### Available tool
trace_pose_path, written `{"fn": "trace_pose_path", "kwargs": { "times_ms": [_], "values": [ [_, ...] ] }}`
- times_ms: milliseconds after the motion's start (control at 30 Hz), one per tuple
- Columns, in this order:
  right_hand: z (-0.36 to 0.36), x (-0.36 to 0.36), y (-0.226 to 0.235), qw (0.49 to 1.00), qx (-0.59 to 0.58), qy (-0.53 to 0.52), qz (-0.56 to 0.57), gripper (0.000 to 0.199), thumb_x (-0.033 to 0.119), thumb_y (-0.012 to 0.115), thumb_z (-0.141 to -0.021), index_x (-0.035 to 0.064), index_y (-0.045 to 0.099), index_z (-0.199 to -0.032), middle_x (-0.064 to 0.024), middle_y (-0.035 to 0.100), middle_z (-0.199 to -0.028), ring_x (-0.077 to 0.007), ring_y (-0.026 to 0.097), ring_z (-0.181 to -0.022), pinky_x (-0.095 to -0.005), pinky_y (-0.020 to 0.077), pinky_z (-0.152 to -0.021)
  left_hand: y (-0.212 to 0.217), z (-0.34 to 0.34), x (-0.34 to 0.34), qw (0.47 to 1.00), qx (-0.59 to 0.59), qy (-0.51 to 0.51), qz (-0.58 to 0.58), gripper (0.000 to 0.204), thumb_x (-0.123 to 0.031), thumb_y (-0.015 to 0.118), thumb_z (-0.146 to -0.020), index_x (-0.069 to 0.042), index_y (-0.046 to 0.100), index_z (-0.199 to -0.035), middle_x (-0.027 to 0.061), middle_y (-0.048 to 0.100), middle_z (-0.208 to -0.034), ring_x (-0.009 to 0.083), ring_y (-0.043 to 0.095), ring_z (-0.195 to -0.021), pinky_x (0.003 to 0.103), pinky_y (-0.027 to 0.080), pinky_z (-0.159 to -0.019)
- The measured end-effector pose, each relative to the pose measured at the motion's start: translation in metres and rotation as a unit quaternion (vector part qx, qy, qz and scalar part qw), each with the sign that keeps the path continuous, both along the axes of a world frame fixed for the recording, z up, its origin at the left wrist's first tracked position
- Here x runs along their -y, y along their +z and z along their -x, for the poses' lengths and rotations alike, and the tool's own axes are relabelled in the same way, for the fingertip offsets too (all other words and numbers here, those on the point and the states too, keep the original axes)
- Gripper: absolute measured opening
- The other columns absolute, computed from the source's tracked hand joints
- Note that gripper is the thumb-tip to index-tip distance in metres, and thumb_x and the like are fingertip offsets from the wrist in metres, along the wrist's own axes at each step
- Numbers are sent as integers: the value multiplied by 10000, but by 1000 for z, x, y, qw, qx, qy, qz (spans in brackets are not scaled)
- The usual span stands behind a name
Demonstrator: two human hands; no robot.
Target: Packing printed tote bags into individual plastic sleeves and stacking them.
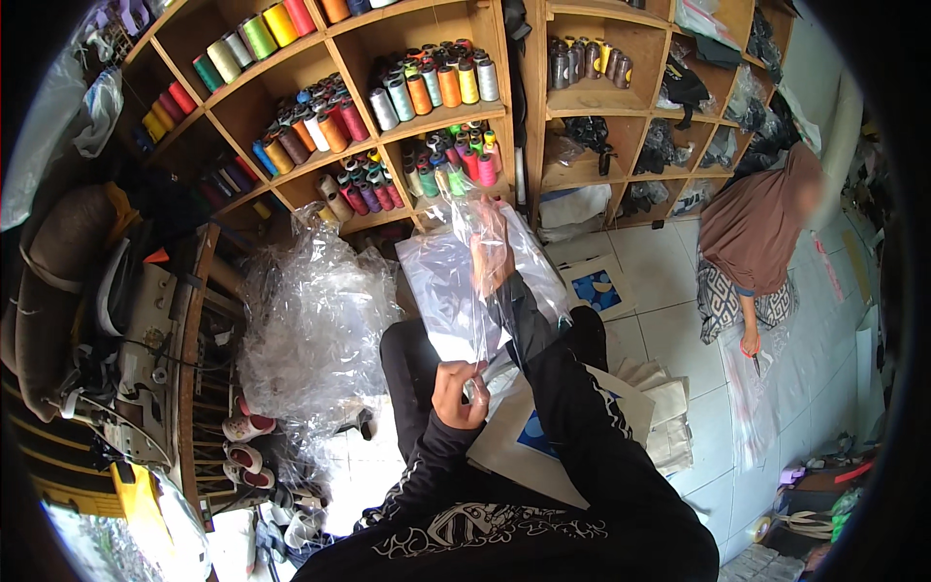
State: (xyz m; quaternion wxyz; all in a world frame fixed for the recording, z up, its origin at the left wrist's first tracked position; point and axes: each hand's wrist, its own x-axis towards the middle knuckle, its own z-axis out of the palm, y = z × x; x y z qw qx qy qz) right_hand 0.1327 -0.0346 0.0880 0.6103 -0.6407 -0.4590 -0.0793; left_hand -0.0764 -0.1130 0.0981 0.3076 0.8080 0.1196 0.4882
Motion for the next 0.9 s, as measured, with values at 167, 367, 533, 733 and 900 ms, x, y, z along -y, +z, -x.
{"fn": "trace_pose_path", "kwargs": {
  "times_ms": [167, 367, 533, 733, 900],
  "values": [
    [-3, -11, -11, 932, -170, 204, -246, 445, 320, 512, -882, 120, 350, -1245, -73, 248, -1452, -314, 258, -1311, -513, 170, -1044, 6, -30, 3, 997, 7, 78, -1, 547, -68, 705, -603, 11, 470, -1091, 176, 508, -1015, 307, 510, -944, 366, 422, -797],
    [12, 12, 42, 727, -488, 411, -253, 632, 480, 419, -897, 238, 160, -1419, -95, 214, -1462, -325, 234, -1325, -505, 244, -1032, -3, -23, -20, 998, -16, 55, 34, 248, 92, 562, -620, 19, 585, -855, 140, 584, -892, 256, 595, -741, 296, 467, -681],
    [-15, 14, 62, 786, -439, 260, -349, 639, 397, 500, -888, 169, 201, -1405, -157, 246, -1437, -327, 344, -1273, -471, 303, -1024, -2, -5, -3, 996, -62, 37, 50, 251, 66, 566, -641, 9, 603, -883, 119, 547, -832, 206, 566, -629, 276, 456, -571],
    [-28, 14, 77, 827, -392, 240, -324, 801, 659, 417, -805, 186, 204, -1416, -92, 217, -1462, -288, 236, -1329, -428, 200, -1062, -19, 9, 6, 992, -80, -24, 99, 327, 51, 619, -649, 7, 564, -968, 119, 535, -870, 178, 563, -665, 282, 458, -600],
    [-20, 21, 67, 998, -2, 15, 63, 1008, 623, 515, -741, 75, 23, -1429, -156, 36, -1483, -381, 4, -1352, -501, 80, -1078, -4, 6, 7, 988, -94, 12, 125, 756, -147, 756, -598, -45, 370, -1240, 188, 431, -1176, 270, 513, -1019, 369, 428, -836]
  ]
}}
